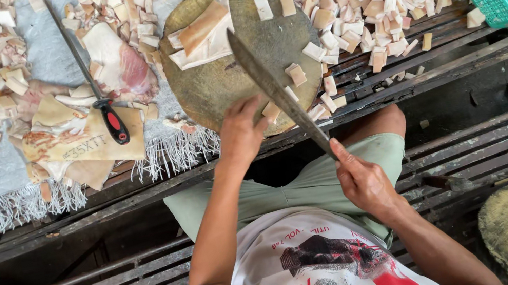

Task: The person cuts larger pieces of animal skin into smaller rectangular strips using a large blade on a wooden cutting board, placing the cut strips onto a pile on the floor.

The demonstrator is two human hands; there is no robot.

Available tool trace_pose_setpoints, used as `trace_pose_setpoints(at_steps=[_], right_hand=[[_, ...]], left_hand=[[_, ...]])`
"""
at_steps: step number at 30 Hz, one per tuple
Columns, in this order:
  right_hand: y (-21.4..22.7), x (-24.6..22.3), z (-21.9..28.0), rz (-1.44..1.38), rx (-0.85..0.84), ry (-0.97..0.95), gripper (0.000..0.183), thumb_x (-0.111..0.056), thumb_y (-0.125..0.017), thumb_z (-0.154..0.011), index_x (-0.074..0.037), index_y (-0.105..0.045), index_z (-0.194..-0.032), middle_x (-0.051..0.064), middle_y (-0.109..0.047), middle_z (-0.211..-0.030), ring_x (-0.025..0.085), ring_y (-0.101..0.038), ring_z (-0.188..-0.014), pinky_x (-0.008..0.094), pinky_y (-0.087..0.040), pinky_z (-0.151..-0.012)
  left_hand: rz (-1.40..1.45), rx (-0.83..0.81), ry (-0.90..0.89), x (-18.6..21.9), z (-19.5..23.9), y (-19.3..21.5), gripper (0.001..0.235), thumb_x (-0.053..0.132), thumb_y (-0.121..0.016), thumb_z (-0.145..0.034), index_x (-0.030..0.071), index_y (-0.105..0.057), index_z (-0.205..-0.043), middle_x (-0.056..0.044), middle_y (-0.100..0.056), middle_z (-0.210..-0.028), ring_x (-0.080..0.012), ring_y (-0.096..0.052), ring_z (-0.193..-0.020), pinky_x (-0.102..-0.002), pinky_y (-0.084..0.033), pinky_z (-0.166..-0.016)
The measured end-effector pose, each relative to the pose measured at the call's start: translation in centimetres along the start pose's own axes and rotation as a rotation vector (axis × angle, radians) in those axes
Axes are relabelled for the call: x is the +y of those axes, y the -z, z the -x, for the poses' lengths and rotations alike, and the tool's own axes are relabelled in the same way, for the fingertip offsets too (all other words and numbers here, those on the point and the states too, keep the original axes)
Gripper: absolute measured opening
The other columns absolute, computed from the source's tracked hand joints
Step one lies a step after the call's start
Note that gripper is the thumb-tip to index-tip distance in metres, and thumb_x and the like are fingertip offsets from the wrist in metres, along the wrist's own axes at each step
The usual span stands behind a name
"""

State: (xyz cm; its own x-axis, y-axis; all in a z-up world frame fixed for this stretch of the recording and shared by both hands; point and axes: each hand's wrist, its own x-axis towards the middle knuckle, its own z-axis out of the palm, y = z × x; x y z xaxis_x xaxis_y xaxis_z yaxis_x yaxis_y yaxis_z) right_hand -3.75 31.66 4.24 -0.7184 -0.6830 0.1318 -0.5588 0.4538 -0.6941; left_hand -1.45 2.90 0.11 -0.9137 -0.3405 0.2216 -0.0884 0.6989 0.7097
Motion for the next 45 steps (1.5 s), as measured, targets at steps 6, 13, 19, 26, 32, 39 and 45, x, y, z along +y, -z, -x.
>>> trace_pose_setpoints(at_steps=[6, 13, 19, 26, 32, 39, 45], right_hand=[[1.3, 0.2, 0.3, 0.049, 0.085, -0.012, 0.062, 0.004, -0.065, -0.092, -0.006, -0.048, -0.151, 0.018, -0.064, -0.075, 0.03, -0.066, -0.06, 0.038, -0.055, -0.059], [0.9, -0.5, 0.6, 0.098, 0.025, 0.075, 0.069, 0.007, -0.064, -0.087, -0.001, -0.042, -0.152, 0.014, -0.061, -0.07, 0.029, -0.061, -0.054, 0.042, -0.051, -0.053], [0.7, -0.6, -0.4, 0.093, -0.045, 0.031, 0.07, 0.007, -0.064, -0.086, -0.005, -0.046, -0.152, 0.021, -0.069, -0.085, 0.039, -0.068, -0.068, 0.046, -0.055, -0.062], [2.5, -1.2, 1.0, 0.041, -0.005, -0.015, 0.061, 0.0, -0.064, -0.091, -0.009, -0.05, -0.15, 0.017, -0.068, -0.078, 0.033, -0.07, -0.062, 0.042, -0.057, -0.06], [2.6, 2.0, -0.5, 0.263, -0.143, -0.034, 0.063, -0.001, -0.064, -0.085, -0.013, -0.054, -0.147, 0.018, -0.072, -0.077, 0.037, -0.067, -0.058, 0.049, -0.054, -0.053], [3.6, 8.7, -4.6, 0.311, 0.158, -0.108, 0.06, -0.001, -0.064, -0.096, -0.011, -0.052, -0.154, 0.026, -0.064, -0.085, 0.042, -0.065, -0.069, 0.048, -0.055, -0.063], [3.1, 8.0, -3.6, 0.173, 0.189, -0.173, 0.057, -0.004, -0.062, -0.098, -0.014, -0.053, -0.154, 0.023, -0.063, -0.08, 0.035, -0.064, -0.067, 0.041, -0.054, -0.067]], left_hand=[[-0.08, -0.037, 0.073, 0.1, 0.2, -1.6, 0.053, 0.024, -0.084, -0.08, 0.007, -0.063, -0.126, -0.018, -0.066, -0.126, -0.0389, -0.059, -0.12, -0.052, -0.042, -0.102], [0.003, -0.047, 0.058, -0.8, 1.1, 0.7, 0.043, 0.027, -0.084, -0.083, 0.01, -0.066, -0.117, -0.013, -0.063, -0.123, -0.0368, -0.057, -0.121, -0.048, -0.045, -0.103], [-0.153, -0.152, 0.028, 0.4, 0.9, 0.3, 0.026, 0.023, -0.084, -0.079, 0.019, -0.075, -0.103, -0.008, -0.061, -0.112, -0.0365, -0.056, -0.11, -0.052, -0.043, -0.094], [0.056, 0.391, 0.086, -4.6, -1.1, 2.3, 0.018, 0.006, -0.075, -0.088, 0.007, -0.066, -0.103, -0.016, -0.064, -0.112, -0.0362, -0.061, -0.113, -0.046, -0.048, -0.102], [-0.219, 0.344, 0.044, -8.2, -5.2, 4.5, 0.037, 0.008, -0.074, -0.092, 0.003, -0.068, -0.128, -0.014, -0.066, -0.134, -0.0382, -0.059, -0.123, -0.049, -0.044, -0.11], [-0.396, 0.031, -0.033, -9.7, -14.5, 2.5, 0.079, 0.025, -0.081, -0.082, 0.002, -0.043, -0.147, -0.027, -0.052, -0.147, -0.0559, -0.044, -0.136, -0.064, -0.027, -0.111], [-0.44, -0.293, 0.25, -9.2, -17.2, 5.0, 0.066, 0.021, -0.069, -0.087, 0.008, -0.046, -0.147, -0.023, -0.061, -0.132, -0.0398, -0.054, -0.128, -0.057, -0.036, -0.111]])
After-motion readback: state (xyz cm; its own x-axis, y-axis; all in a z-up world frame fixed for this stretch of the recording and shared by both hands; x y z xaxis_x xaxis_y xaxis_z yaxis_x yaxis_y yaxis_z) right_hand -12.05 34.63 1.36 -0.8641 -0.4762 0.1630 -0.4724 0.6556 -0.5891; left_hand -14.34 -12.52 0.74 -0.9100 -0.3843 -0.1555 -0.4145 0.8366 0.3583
